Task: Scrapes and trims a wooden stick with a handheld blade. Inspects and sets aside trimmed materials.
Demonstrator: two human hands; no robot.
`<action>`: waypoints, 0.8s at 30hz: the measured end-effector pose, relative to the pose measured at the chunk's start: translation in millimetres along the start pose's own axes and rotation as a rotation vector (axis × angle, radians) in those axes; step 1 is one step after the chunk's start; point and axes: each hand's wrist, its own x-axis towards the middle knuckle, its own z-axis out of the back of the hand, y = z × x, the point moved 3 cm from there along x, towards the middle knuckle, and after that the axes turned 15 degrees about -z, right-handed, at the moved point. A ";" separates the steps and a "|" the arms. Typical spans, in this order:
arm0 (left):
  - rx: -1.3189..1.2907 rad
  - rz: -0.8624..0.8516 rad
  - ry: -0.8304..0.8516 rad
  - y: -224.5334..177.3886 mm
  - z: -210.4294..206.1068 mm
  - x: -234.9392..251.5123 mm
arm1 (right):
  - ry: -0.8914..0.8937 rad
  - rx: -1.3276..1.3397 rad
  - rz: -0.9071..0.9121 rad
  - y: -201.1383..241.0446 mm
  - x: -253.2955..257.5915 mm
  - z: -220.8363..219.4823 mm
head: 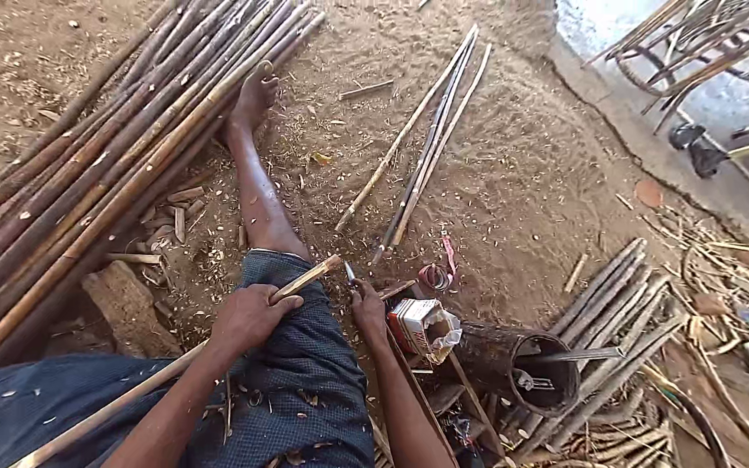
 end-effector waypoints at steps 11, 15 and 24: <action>0.123 -0.003 -0.068 -12.5 -6.9 -9.0 | -0.203 -0.104 0.539 32.7 -107.4 16.5; 0.181 0.006 -0.031 -8.1 -14.6 -22.2 | -0.351 0.011 0.135 19.9 -53.8 65.7; 0.088 -0.182 -0.079 16.7 5.6 -43.1 | -0.129 -0.239 0.007 41.2 -5.1 58.6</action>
